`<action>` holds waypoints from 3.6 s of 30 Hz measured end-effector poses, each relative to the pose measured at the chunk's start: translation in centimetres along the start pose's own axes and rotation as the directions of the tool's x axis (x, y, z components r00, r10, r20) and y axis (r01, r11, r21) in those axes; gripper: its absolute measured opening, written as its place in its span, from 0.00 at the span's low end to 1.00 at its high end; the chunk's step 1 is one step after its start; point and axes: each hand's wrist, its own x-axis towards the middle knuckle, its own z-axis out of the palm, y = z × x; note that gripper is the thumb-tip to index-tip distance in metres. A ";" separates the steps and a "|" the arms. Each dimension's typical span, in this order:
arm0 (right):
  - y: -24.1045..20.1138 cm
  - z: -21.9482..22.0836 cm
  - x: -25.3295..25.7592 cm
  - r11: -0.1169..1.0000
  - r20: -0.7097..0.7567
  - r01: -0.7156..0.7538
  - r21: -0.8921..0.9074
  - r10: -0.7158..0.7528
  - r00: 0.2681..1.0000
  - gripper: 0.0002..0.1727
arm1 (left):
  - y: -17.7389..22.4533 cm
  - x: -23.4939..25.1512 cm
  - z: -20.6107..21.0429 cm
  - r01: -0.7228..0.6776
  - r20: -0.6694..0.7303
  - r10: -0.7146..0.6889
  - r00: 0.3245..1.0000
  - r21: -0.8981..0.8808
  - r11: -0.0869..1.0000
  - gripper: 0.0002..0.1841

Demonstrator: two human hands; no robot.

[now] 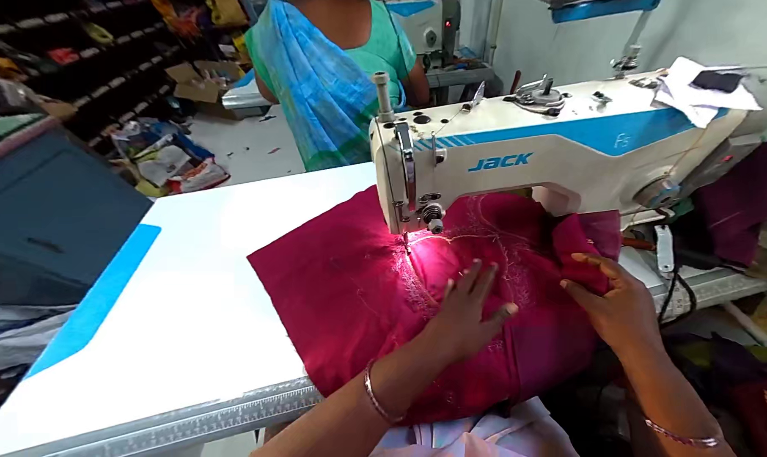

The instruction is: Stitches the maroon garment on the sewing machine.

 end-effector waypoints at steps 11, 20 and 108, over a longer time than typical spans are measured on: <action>-0.8 0.3 0.5 1.000 -0.055 0.025 0.002 -0.025 0.998 0.18 | -8.4 -2.7 -5.3 0.159 -0.219 -0.090 0.972 0.322 0.933 0.29; -1.4 0.6 0.0 0.997 -0.096 0.080 -0.003 -0.079 0.992 0.21 | -8.9 -3.2 -4.9 0.177 -0.168 -0.117 0.979 0.407 0.896 0.30; -1.6 1.4 1.5 0.999 -0.129 0.017 -0.032 -0.021 0.991 0.23 | -9.8 -1.6 -5.8 0.169 -0.143 -0.121 0.982 0.401 0.900 0.31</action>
